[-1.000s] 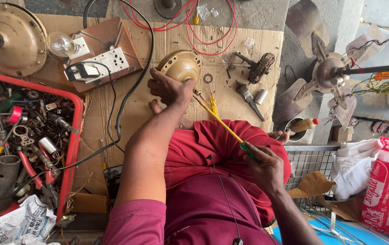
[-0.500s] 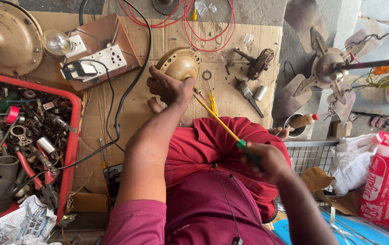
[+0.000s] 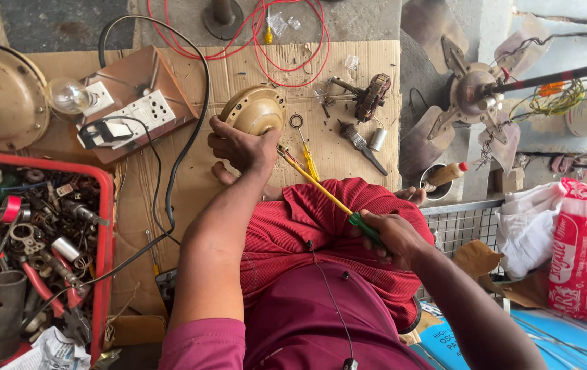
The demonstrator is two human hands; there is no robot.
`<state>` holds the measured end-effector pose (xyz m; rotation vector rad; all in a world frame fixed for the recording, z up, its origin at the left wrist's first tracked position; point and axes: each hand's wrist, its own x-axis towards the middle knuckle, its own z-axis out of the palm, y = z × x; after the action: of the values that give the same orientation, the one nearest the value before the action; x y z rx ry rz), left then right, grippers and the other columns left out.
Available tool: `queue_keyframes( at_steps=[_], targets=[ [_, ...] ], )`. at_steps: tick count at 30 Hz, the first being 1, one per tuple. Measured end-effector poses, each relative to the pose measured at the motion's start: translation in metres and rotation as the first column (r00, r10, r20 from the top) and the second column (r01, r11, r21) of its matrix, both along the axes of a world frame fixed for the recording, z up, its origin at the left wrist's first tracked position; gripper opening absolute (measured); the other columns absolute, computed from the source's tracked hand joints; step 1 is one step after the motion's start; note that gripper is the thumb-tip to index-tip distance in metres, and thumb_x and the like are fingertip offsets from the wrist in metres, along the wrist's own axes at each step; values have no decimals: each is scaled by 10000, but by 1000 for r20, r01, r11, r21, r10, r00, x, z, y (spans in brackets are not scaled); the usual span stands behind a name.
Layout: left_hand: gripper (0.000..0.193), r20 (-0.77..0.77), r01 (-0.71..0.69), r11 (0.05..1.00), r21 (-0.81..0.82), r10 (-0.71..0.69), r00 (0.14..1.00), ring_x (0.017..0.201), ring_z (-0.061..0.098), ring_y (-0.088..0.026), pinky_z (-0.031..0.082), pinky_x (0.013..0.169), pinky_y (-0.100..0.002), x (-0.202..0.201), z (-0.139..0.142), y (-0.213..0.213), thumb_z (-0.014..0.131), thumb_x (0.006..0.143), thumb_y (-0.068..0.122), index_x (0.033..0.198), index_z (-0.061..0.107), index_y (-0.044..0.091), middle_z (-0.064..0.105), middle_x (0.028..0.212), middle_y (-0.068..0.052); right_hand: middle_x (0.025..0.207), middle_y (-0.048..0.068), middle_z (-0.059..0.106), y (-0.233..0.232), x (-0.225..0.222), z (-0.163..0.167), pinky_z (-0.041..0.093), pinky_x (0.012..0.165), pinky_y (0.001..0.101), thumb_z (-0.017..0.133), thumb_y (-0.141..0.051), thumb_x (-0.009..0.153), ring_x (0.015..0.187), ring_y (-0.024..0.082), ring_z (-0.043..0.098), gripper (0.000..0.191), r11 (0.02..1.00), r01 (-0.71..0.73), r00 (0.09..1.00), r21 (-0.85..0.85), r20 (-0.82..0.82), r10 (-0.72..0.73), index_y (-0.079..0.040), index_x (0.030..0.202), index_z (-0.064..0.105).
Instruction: The person sits on the floor and uses a screwdriver to adjust wires and components inside a ceiling fan motor housing. They manipulate the wires with their hands and use the screwdriver to tighten connections within the housing.
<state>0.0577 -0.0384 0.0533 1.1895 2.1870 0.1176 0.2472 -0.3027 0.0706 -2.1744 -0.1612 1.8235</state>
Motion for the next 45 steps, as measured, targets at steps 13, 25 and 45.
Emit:
queue_keyframes(
  at_steps=[13,25,45],
  targets=[
    [1215,29,2,998,-66,0,1000,1347,396,-276,165,1152,-614,-2,3,6,904,612,475,1529,158,197,351,1432,-115,719,80,702,19,-5,15,381,426,315,698,-578,905,500,129,536,510,971,217,944,-102,-231,-236,-96,960,851],
    [1223,16,-36,999,-6,36,999,1312,394,-301,167,1106,-661,0,-12,9,923,568,471,1497,179,188,350,1398,-131,686,56,686,11,7,3,381,398,303,676,-608,932,491,140,529,561,986,134,967,-100,-205,-152,-71,974,833],
    [1247,115,-16,1000,-24,18,993,1352,337,-356,289,1149,-587,-1,-24,7,940,635,329,1528,83,178,267,1426,-171,764,33,655,7,-23,34,494,548,311,725,-426,880,630,132,636,398,553,-757,496,349,857,137,-68,1044,778]
  ],
)
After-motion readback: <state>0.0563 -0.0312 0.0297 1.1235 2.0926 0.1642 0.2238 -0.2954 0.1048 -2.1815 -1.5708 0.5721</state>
